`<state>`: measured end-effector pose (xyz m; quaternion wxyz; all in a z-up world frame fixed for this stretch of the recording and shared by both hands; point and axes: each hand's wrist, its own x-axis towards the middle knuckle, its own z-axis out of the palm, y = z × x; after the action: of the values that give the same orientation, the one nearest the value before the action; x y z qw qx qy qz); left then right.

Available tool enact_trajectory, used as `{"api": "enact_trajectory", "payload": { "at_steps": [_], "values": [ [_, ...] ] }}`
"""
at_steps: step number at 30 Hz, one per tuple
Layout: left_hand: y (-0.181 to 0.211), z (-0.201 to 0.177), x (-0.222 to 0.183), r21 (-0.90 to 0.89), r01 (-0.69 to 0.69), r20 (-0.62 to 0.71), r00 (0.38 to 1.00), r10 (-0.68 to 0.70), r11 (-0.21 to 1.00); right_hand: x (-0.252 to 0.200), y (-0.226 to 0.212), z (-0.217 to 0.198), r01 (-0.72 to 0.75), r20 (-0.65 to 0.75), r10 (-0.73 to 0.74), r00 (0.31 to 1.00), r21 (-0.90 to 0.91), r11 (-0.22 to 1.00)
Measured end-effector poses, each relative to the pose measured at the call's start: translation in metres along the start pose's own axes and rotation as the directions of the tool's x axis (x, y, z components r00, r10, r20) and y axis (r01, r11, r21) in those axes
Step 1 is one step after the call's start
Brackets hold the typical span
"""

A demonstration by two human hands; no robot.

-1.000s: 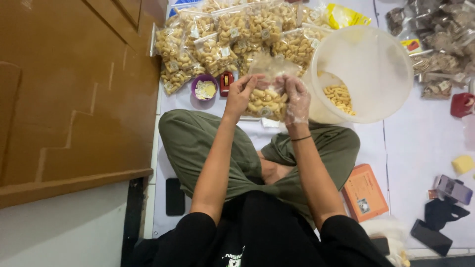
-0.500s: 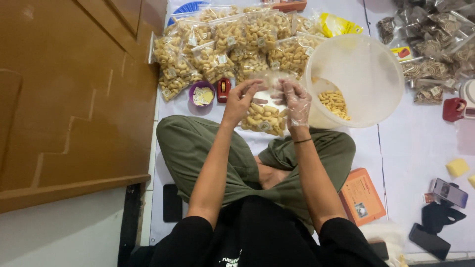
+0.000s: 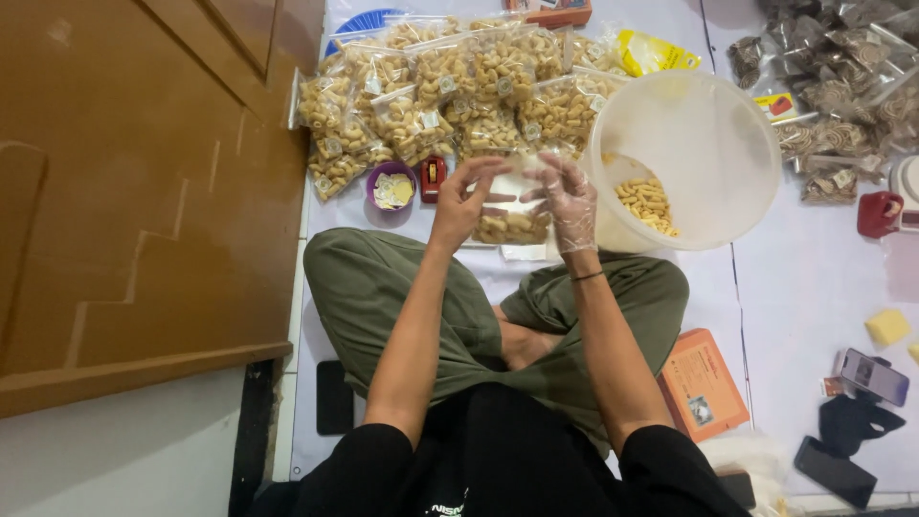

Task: Portioning cashews from a large bowl into small plastic bags and weighing them on a digital scale for packaging.

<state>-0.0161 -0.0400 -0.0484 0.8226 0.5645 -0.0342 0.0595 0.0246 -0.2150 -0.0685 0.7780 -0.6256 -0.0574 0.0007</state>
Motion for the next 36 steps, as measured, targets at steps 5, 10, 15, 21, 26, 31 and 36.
{"api": "enact_trajectory", "payload": {
  "at_steps": [5, 10, 15, 21, 26, 31, 36],
  "values": [
    [-0.008, 0.005, -0.006, 0.070, 0.026, -0.009, 1.000, -0.025, 0.997, 0.008, 0.013, -0.006, -0.021, -0.047, 0.019, 0.999, -0.043, 0.999],
    [-0.019, -0.004, -0.004, 0.022, 0.096, -0.041, 0.995, -0.096, 0.995, 0.001, 0.001, 0.004, -0.046, -0.082, 0.041, 0.996, -0.060, 0.997],
    [-0.014, -0.006, -0.011, 0.030, 0.039, -0.041, 0.998, -0.037, 0.999, -0.007, 0.006, 0.003, 0.009, -0.104, -0.019, 0.994, -0.100, 0.995],
    [-0.005, -0.013, -0.011, 0.136, 0.017, -0.052, 0.999, -0.010, 0.991, -0.011, 0.009, 0.004, 0.011, -0.101, -0.016, 0.995, -0.055, 0.998],
    [-0.030, -0.021, -0.003, 0.089, 0.041, -0.093, 0.995, -0.033, 0.995, -0.012, 0.009, 0.001, -0.020, -0.094, 0.016, 0.995, -0.045, 0.999],
    [-0.035, -0.023, 0.001, 0.091, -0.019, -0.123, 0.992, 0.030, 0.996, -0.009, 0.009, -0.005, -0.060, -0.101, 0.054, 0.993, -0.060, 0.996],
    [-0.031, -0.023, 0.004, 0.145, -0.134, -0.065, 0.987, 0.145, 0.980, -0.002, 0.014, -0.010, -0.050, -0.101, 0.049, 0.994, -0.014, 0.999]
  ]
}}
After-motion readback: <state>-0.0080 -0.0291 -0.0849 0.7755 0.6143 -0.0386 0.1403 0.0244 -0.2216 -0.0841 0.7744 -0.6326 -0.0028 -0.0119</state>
